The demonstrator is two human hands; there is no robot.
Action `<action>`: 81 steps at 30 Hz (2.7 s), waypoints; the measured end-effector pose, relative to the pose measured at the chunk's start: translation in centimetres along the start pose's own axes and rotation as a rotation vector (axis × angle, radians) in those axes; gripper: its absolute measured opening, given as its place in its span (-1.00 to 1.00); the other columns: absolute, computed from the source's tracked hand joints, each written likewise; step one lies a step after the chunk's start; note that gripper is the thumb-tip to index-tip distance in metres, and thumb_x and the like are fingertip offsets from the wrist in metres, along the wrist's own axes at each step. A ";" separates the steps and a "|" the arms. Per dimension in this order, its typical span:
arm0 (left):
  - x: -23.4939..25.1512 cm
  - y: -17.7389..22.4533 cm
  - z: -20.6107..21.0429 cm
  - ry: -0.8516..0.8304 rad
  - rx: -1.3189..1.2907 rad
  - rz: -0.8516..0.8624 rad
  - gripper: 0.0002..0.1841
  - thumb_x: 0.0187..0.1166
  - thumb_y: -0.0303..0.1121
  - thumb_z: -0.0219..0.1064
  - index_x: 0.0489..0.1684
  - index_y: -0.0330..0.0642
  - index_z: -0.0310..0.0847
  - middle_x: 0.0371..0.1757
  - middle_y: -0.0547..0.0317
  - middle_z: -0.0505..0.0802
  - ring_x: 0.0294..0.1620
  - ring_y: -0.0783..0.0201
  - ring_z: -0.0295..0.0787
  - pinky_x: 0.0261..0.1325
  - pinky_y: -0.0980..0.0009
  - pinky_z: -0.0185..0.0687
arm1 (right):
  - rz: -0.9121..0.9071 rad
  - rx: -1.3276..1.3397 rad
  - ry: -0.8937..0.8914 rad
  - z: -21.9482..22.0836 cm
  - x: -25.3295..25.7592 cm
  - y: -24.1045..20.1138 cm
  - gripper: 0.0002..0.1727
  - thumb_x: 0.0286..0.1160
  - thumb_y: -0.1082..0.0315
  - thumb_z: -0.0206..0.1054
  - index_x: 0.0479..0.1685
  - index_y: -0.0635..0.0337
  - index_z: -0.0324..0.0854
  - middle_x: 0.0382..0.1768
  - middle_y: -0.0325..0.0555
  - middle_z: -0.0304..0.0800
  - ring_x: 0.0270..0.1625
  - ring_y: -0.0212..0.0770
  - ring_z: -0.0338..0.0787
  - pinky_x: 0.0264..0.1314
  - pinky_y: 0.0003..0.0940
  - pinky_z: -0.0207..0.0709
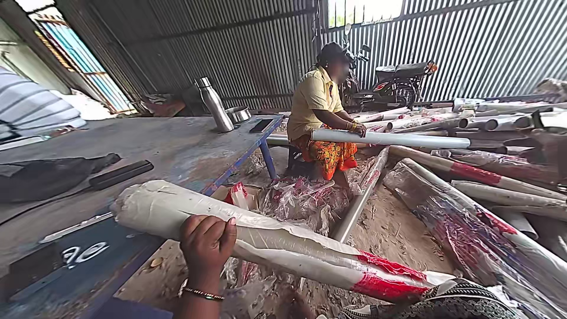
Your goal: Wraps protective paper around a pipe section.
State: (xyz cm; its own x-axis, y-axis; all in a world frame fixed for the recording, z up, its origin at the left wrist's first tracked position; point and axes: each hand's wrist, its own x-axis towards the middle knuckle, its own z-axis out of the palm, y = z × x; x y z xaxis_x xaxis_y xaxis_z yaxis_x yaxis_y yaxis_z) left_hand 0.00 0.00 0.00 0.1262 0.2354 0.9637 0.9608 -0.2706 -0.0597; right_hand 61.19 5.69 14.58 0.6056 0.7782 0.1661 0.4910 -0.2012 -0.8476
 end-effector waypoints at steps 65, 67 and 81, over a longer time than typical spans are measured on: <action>-0.1 0.7 0.3 0.029 -0.003 -0.030 -0.44 0.69 -0.22 0.13 -0.88 -0.31 0.28 -0.67 -0.06 0.52 -0.26 0.10 0.53 0.06 0.40 0.34 | -0.307 -0.336 -1.249 22.0 -10.9 11.1 -0.60 0.92 0.26 -0.05 0.45 0.24 0.55 -0.13 -0.01 0.85 -0.41 -0.20 0.68 -0.17 -0.18 0.55; -0.1 0.7 0.3 0.026 -0.006 -0.034 -0.44 0.70 -0.23 0.13 -0.87 -0.30 0.28 -0.67 -0.06 0.51 -0.25 0.11 0.53 0.07 0.41 0.33 | -0.307 -0.338 -1.254 22.0 -10.8 11.1 -0.60 0.92 0.26 -0.06 0.46 0.24 0.55 -0.13 -0.01 0.85 -0.41 -0.21 0.68 -0.17 -0.18 0.55; -0.3 0.7 0.4 0.039 0.000 -0.035 -0.43 0.72 -0.20 0.12 -0.86 -0.31 0.30 -0.66 -0.06 0.53 -0.24 0.10 0.54 0.08 0.40 0.33 | -0.301 -0.319 -1.260 21.8 -10.9 11.1 -0.59 0.93 0.25 -0.06 0.47 0.25 0.53 -0.09 0.00 0.87 -0.38 -0.21 0.71 -0.16 -0.18 0.56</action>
State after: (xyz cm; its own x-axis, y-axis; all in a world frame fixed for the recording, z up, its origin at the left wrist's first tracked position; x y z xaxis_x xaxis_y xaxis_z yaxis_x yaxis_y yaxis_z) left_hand 0.72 0.13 -0.39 0.0824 0.2079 0.9747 0.9645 -0.2629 -0.0254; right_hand 46.37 7.96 -7.61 -0.4553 0.7964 -0.3981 0.7311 0.0792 -0.6777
